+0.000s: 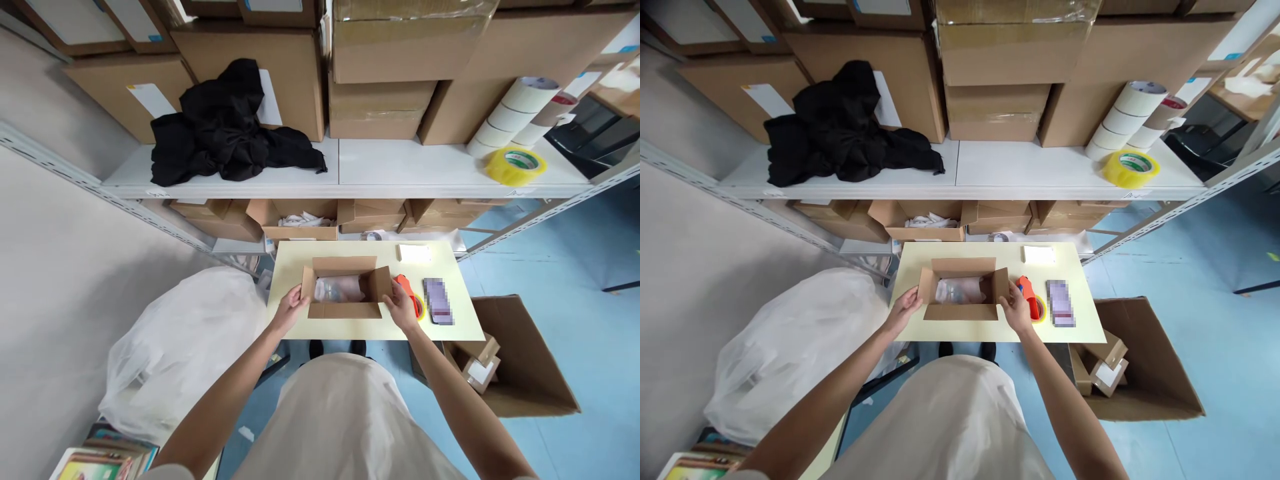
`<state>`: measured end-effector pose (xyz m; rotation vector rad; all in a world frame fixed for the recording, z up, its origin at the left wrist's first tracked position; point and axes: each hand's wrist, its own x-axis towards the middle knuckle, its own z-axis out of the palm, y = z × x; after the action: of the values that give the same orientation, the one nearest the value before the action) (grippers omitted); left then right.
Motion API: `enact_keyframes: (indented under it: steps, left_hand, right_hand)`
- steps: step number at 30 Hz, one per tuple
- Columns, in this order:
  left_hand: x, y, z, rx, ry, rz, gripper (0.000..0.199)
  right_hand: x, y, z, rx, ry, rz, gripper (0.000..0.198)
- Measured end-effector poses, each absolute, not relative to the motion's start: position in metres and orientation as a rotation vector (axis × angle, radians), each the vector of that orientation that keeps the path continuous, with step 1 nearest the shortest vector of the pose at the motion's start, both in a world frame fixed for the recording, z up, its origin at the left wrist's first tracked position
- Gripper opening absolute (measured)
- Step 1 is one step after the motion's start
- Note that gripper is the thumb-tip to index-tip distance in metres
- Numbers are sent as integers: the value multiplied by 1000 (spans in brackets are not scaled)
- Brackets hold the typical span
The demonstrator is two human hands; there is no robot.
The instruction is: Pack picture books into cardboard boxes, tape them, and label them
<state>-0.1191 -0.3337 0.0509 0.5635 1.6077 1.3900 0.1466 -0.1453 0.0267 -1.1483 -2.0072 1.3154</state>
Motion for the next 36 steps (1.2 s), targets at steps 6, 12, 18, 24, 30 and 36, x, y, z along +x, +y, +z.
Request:
enact_keyframes:
  steps: [6,12,18,24,30,36]
  left_hand:
    - [-117,-338,50,1142,1725,1012,103]
    - [-131,-329,48,1769,1701,384,120]
    - [-137,-325,45,1778,1751,465,59]
    - [-125,-322,31,1480,1916,893,41]
    - [-117,-304,17,976,2038,1244,51]
    - [-115,-294,-1,541,2184,1315,74]
  right_hand:
    - [147,-152,32,-911,-2264,1417,67]
    - [155,-127,36,-491,-2956,1131,65]
    - [154,-115,42,-423,-3098,1053,76]
    - [140,-127,37,-736,-2577,1263,40]
    - [122,-133,30,-1273,-2103,1342,41]
    - [112,-119,14,-1433,-2046,1474,69]
